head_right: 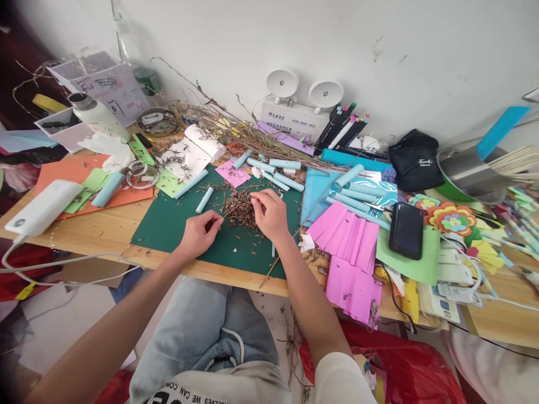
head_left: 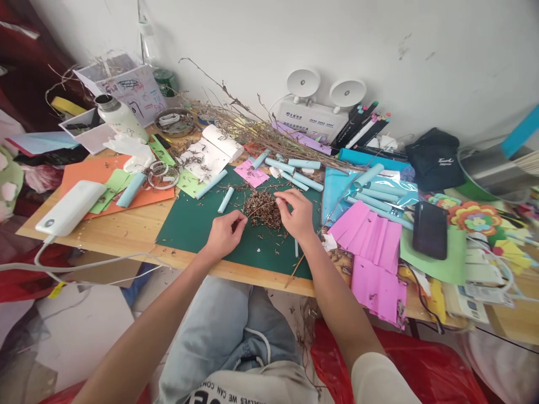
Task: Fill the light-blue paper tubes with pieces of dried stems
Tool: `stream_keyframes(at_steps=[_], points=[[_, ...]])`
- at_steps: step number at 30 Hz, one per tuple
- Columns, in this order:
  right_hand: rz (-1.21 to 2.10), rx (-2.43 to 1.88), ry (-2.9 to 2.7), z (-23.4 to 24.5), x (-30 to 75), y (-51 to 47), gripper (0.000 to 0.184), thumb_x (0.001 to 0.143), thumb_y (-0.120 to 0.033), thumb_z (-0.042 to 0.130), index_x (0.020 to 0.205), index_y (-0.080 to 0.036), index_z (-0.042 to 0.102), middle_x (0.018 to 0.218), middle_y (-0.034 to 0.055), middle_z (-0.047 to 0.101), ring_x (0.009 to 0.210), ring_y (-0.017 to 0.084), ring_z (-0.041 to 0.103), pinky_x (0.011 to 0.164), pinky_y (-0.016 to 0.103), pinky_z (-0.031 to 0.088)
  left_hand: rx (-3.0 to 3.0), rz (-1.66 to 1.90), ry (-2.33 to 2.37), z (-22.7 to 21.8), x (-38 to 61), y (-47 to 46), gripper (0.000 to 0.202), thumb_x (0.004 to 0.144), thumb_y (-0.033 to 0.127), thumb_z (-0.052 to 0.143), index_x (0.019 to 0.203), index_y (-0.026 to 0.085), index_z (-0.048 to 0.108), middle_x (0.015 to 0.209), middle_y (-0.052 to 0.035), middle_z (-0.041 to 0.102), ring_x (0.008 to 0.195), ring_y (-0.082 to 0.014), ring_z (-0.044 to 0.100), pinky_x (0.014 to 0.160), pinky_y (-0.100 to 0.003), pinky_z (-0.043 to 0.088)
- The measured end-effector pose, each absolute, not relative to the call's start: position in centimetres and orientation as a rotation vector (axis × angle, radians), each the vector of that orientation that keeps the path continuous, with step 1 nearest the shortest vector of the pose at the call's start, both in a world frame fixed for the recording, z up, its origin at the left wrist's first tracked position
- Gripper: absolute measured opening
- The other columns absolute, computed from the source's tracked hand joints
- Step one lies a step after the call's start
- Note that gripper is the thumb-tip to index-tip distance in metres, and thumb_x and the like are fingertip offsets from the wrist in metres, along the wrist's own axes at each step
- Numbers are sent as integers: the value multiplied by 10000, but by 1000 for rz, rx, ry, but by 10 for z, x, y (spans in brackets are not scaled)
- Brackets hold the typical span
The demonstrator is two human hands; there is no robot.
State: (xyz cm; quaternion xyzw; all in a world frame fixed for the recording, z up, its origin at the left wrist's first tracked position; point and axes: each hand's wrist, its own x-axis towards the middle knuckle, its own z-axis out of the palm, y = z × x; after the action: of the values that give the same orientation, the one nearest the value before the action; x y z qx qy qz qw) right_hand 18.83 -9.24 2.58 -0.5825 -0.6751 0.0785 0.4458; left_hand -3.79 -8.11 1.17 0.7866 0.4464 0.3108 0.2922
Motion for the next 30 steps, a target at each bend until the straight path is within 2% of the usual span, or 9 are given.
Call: stream_keyframes(at_steps=[3, 9, 13, 24, 30], points=[[224, -1381, -1698, 26, 187, -92, 159, 939, -272, 559, 949, -235, 713, 925, 47, 698, 790, 180, 648, 762, 324, 513, 2091, 820, 1198, 12, -38, -81, 175, 919, 260, 520, 781, 185, 598, 634, 24, 614, 543, -100, 502, 580, -226, 373], [222, -1428, -1725, 22, 186, -91, 167, 928, -215, 540, 852, -220, 689, 874, 47, 691, 792, 184, 647, 752, 322, 493, 2099, 801, 1184, 12, -38, -81, 172, 920, 255, 519, 787, 184, 602, 636, 25, 611, 546, -99, 497, 581, -229, 367], [145, -1493, -1662, 19, 177, -92, 151, 882, -165, 529, 815, -207, 658, 823, 39, 661, 722, 171, 608, 705, 313, 464, 2133, 773, 1144, 12, -37, -82, 180, 924, 262, 514, 789, 182, 604, 631, 26, 592, 547, -101, 482, 578, -235, 357], [77, -1611, -1412, 19, 165, -92, 148, 876, -222, 513, 759, -202, 601, 733, 26, 611, 631, 160, 550, 627, 298, 437, 2152, 805, 1128, 10, -37, -82, 181, 923, 258, 520, 778, 184, 600, 617, 30, 565, 548, -97, 478, 575, -231, 349], [129, -1650, -1509, 22, 190, -89, 216, 916, -263, 502, 761, -216, 645, 737, 41, 643, 690, 190, 576, 676, 319, 445, 2117, 796, 1143, 10, -37, -83, 192, 927, 281, 512, 786, 186, 603, 645, 17, 617, 547, -103, 501, 580, -234, 367]])
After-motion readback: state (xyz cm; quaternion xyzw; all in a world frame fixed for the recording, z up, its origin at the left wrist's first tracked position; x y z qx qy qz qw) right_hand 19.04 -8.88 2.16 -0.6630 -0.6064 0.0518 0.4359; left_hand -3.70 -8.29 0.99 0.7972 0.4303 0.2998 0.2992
